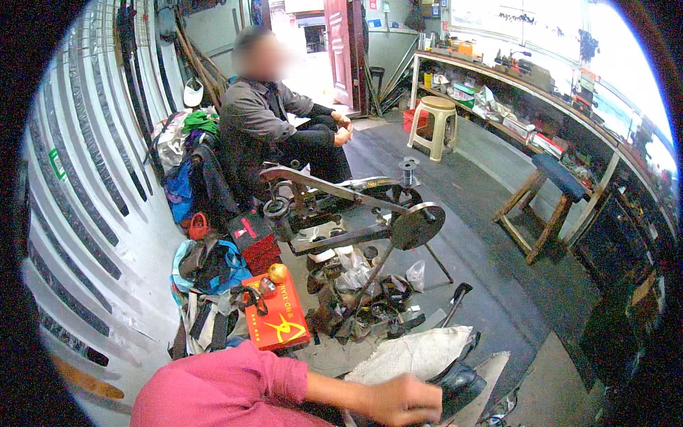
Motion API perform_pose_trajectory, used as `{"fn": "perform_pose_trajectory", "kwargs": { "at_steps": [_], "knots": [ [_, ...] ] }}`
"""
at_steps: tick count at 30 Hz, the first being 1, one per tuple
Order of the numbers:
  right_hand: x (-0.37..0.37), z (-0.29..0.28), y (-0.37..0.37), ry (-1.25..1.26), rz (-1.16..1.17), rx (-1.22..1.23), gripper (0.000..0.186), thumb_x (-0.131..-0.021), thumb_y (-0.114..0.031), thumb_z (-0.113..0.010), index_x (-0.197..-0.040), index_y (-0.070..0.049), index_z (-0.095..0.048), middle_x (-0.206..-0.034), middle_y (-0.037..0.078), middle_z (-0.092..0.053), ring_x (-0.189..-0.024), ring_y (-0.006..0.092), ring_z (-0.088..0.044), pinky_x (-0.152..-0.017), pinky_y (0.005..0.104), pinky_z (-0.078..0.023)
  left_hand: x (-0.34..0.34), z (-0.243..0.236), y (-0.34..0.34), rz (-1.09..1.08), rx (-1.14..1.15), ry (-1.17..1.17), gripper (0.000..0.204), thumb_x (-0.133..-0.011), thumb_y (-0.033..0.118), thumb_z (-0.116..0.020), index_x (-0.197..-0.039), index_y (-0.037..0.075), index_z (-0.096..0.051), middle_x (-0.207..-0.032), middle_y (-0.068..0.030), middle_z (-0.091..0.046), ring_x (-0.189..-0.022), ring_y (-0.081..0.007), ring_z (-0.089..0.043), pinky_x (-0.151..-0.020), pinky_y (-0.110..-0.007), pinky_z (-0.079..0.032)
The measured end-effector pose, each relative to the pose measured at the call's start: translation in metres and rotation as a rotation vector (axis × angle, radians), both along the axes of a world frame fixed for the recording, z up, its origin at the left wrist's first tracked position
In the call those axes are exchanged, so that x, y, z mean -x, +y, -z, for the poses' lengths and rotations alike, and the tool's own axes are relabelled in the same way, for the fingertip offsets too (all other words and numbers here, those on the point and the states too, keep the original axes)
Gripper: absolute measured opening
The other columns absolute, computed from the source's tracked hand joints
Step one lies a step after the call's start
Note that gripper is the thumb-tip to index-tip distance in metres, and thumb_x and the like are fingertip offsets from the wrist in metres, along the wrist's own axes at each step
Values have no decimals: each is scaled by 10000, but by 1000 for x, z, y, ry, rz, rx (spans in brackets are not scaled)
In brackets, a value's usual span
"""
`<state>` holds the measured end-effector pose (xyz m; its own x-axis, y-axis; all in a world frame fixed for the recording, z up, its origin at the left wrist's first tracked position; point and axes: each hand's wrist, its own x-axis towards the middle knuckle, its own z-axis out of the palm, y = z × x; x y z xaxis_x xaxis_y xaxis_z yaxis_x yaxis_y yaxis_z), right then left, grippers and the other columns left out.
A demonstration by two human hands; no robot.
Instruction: The person sits on the floor and hand-sews a black shoe using a needle and thread. They repeatedly insert the needle through the shoe's sole and pull the thread to stitch it, rotating the shoe as needed.
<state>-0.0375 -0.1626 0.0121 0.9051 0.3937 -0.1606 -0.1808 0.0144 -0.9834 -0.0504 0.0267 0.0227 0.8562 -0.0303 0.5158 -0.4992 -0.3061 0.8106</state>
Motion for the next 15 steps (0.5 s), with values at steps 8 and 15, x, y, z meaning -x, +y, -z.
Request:
{"fn": "perform_pose_trajectory", "kwargs": {
  "at_steps": [8,15],
  "knots": [
    [-1,10,-20,130,42,-177,156,-965,-106,-599,-837,-128,-513,-648,-76,-419,-542,43,-353,-506,210,-266,16,-13,-24,-56,-312,-11,169,-861,252,-676,-930,98,-661,-862,-130,-542,-761,-344,-597,-618,-454,-486],
    [5,29,-30,12,4,-318,12,-974,-87,-572,-965,-82,-566,-737,-18,-514,-556,57,-393,-511,223,-309,13,-7,-31,-75,-258,27,151,-798,222,-726,-872,102,-674,-860,-125,-524,-774,-338,-583,-631,-451,-466]
  ]
}}
